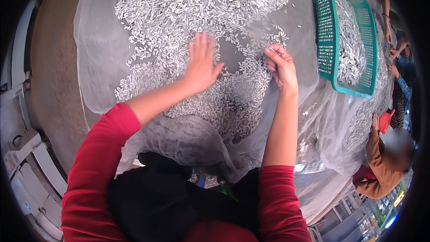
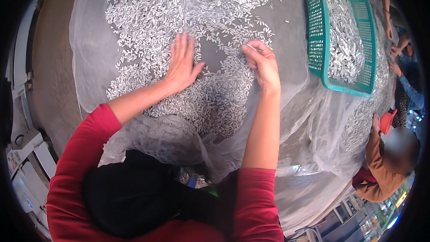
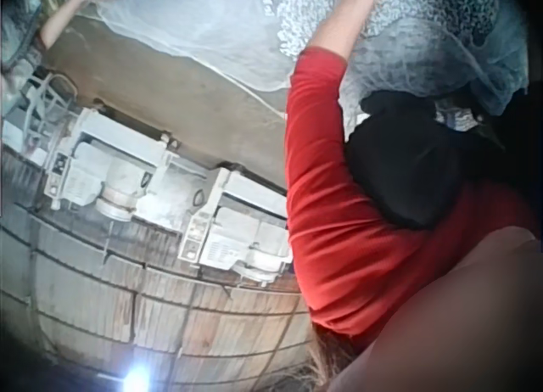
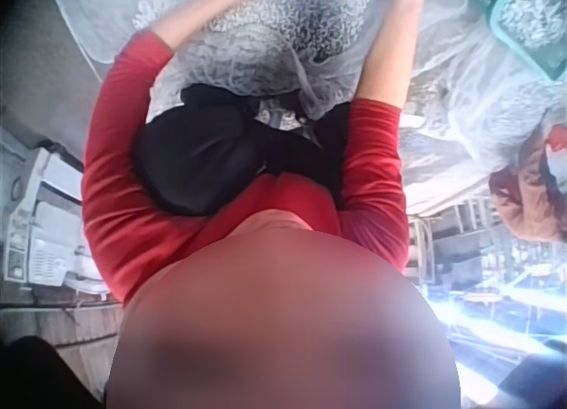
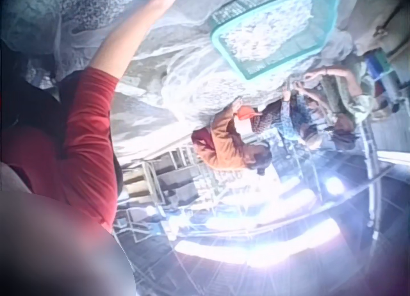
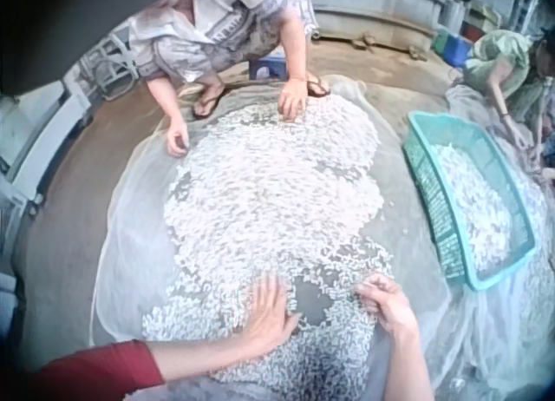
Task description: The person sorts small silver fish by hand on a large white sheet, picking them up and placing them into a green basket. The person works continuously, moving fish from the pile into the basket.
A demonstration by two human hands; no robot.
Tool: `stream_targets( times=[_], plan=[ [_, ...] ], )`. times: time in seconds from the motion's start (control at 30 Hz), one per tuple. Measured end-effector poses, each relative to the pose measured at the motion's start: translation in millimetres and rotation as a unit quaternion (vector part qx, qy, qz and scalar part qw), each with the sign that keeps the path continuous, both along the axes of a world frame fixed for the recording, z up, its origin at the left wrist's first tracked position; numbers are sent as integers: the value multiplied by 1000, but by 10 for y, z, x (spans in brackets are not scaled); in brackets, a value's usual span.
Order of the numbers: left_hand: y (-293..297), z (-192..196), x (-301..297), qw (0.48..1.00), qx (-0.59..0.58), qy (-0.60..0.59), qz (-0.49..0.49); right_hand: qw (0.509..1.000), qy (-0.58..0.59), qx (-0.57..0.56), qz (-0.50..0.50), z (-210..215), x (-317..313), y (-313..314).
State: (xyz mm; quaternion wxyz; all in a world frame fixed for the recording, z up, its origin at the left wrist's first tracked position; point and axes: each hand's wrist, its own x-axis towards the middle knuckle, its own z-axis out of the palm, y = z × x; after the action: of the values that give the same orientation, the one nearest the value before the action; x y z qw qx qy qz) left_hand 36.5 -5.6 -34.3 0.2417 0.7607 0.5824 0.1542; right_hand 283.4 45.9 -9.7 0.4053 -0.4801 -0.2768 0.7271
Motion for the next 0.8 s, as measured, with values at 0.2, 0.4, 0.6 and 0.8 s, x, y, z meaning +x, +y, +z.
stream_targets(
  times=[0.2,0.4,0.6,0.8],
  plan=[
    [-29,171,484,966,-25,-68,-247,972,222,78,-20,154,214,-200],
    [-363,437,234,967,-14,-74,-241,999,36,24,10,110,146,-9],
    [-346,568,-396,987,-36,-93,-124,995,15,-92,-40,112,-52,97],
    [-416,670,-715,988,-71,-132,-39,994,62,-91,-26,103,-118,86]
  ],
)
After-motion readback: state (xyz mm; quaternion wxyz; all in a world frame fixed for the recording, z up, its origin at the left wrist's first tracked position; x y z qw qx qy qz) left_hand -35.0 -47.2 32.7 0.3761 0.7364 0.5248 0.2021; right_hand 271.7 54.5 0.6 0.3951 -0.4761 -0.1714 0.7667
